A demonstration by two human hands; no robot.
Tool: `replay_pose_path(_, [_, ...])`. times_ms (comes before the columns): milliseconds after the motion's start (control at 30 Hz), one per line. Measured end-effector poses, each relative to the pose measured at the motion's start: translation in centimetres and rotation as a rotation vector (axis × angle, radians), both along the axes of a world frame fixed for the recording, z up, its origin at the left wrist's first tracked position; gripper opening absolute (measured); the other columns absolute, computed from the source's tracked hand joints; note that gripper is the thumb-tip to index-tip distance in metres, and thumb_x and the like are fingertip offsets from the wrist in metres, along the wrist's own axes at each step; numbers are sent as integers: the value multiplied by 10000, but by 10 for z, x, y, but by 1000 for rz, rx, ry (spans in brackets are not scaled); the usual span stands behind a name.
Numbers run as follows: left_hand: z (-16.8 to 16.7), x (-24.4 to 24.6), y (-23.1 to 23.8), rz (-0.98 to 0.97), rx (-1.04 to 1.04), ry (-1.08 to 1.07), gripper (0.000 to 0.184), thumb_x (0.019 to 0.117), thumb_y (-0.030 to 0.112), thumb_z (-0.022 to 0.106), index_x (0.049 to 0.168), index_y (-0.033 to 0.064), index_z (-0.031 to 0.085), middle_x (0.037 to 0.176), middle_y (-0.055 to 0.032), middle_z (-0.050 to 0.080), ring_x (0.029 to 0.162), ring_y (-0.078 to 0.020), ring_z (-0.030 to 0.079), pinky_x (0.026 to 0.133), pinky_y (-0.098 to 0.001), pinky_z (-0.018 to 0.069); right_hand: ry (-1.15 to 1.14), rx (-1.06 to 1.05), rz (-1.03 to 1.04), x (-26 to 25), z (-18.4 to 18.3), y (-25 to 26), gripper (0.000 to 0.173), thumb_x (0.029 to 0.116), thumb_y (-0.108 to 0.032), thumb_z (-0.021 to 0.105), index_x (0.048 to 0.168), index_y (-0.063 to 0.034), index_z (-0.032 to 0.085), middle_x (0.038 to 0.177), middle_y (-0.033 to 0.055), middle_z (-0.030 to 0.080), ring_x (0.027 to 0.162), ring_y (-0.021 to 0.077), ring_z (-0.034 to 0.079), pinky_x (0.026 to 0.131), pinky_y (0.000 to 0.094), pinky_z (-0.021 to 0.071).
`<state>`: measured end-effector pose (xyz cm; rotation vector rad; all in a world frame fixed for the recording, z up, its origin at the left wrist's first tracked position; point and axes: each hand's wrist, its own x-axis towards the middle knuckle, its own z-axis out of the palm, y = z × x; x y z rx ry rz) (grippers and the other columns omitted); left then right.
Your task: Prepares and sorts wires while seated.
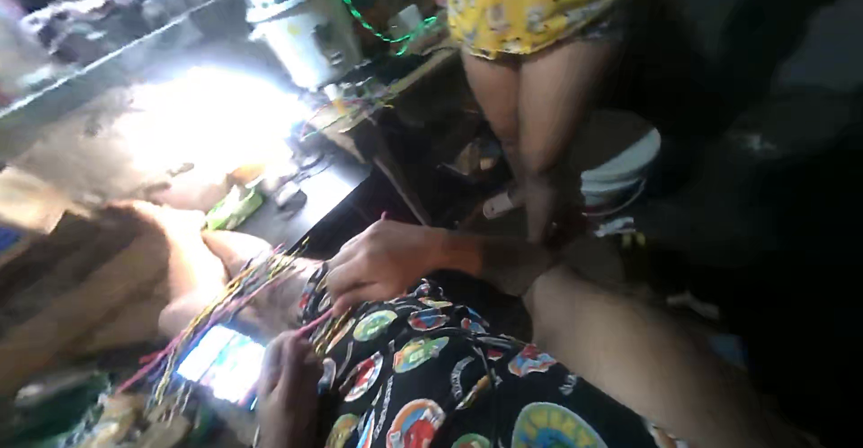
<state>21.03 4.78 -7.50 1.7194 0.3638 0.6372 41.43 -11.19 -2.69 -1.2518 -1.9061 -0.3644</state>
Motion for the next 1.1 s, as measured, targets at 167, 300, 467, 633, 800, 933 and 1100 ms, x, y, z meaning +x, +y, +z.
replay_pose_path(167, [4,-18,5,-218,-162,-218,227,1076,241,459,1013,336,656,852,137,728,683,26,649,618,-145,522,159,-72,-146,36,-12,13,232,987,-176,615,912,8,735,803,123,681,781,249,674,673,437,503])
replay_pose_path(300, [14,-19,-15,-253,259,110,189,1022,42,472,1184,135,500,850,181,672,731,47,635,691,-179,547,209,54,-228,51,-11,18,207,958,-204,661,933,-22,757,817,101,696,772,222,676,675,406,514])
replay_pose_path(467, [8,-14,-7,75,760,275,351,1043,132,506,1127,-207,538,817,-42,595,677,83,533,658,-124,481,227,210,-164,23,4,9,183,864,-213,753,849,-31,762,751,64,680,715,164,647,635,337,487])
replay_pose_path(633, [24,-21,2,270,350,93,174,1093,118,320,1072,-1,445,741,108,475,560,81,475,550,-101,441,219,241,-75,-9,11,4,199,844,-197,779,805,-6,743,706,76,647,668,168,616,610,317,463])
replay_pose_path(800, [37,-37,-8,233,-92,-248,272,1119,163,217,1109,203,486,711,163,609,565,39,585,513,-126,501,98,-110,-43,8,7,-14,110,919,-107,706,957,-22,763,883,122,721,867,253,697,806,420,535])
replay_pose_path(933, [32,-43,-19,186,-413,-319,333,1112,230,301,983,239,607,711,108,643,590,11,600,565,-163,534,-58,-221,-26,50,-13,-5,191,1002,-235,591,1018,-119,743,943,29,698,884,167,676,814,379,575])
replay_pose_path(1100, [-16,-12,-9,-318,-577,-605,203,1072,220,442,1247,285,522,773,79,592,567,-12,502,505,-168,426,187,-308,-346,76,-6,-7,227,1037,-123,564,1118,54,681,1137,245,676,1070,411,650,987,585,480])
